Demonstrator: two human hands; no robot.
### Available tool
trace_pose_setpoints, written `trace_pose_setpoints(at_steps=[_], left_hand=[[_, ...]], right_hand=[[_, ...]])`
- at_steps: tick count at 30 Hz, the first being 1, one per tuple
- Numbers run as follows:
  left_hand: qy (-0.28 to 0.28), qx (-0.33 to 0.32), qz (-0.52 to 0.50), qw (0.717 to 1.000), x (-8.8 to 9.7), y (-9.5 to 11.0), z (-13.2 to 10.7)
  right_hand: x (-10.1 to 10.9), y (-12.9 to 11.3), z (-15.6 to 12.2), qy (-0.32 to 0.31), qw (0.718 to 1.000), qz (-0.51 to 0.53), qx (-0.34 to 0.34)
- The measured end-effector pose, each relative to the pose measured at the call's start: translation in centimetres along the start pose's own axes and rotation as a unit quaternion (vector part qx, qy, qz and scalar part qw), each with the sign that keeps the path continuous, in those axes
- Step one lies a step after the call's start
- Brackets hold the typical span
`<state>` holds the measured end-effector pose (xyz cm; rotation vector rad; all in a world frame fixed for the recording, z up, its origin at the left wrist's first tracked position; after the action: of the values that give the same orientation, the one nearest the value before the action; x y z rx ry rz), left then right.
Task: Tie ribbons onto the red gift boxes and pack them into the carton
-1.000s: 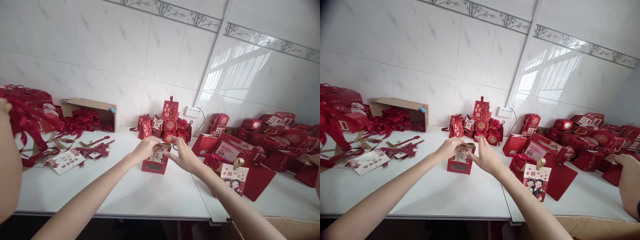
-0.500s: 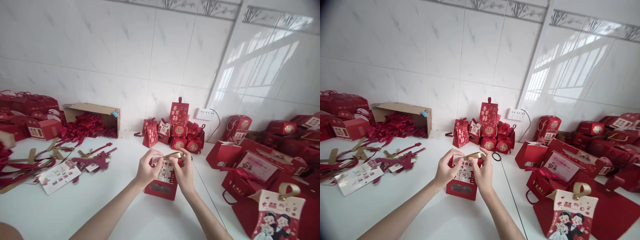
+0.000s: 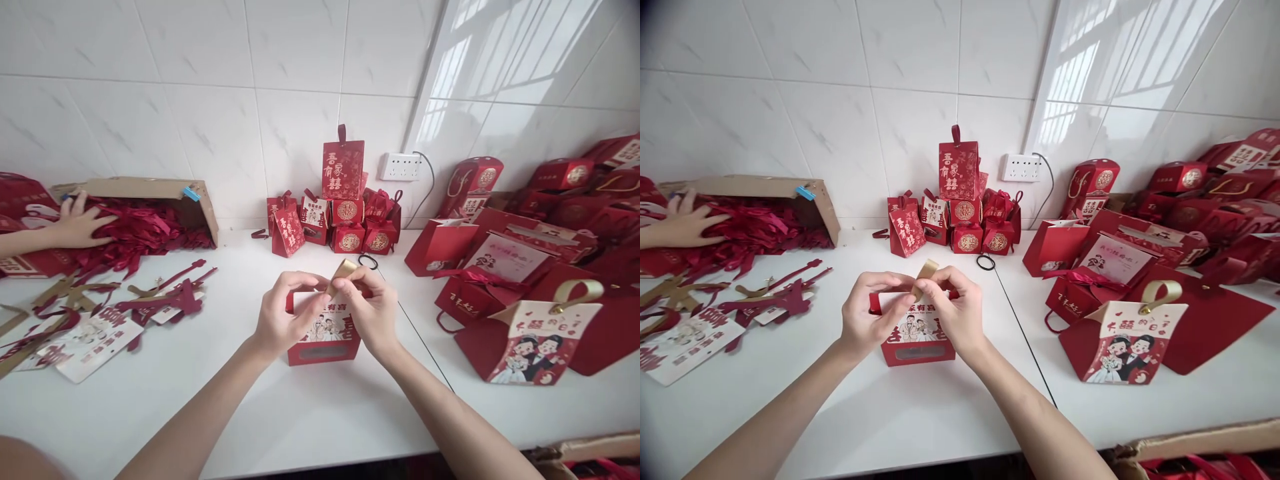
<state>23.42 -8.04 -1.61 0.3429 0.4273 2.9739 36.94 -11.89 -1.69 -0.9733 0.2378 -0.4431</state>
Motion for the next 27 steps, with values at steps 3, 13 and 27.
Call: trace_pose_setpoints(at_steps=[3, 13, 27], left_hand=[[-0.025, -0.021, 0.014, 0.999, -0.29, 0.15, 0.23], [0.009, 0.011, 0.052, 0.999, -0.07, 0.20, 0.14], [0.000, 0.074, -0.001, 0.997, 0.04, 0.11, -0.04]], right_hand=[[-0.05, 0.32, 0.16, -0.003, 1.000, -0.019, 0.003], [0.06, 0.65, -0.54, -0.002, 0.961, -0.089, 0.261], [-0.01, 0.65, -0.57, -0.029, 0.931, -0.163, 0.327]])
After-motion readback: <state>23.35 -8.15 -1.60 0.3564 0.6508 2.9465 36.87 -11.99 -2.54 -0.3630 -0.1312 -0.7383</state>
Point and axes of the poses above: each hand's wrist, its own z-axis towards the middle knuckle, its own x-axis out of the back of the hand, y = z × x, the point moved 2 cm from there along z, towards the middle knuckle, and after that the axes turned 7 degrees about -x, right-handed, at the moved point
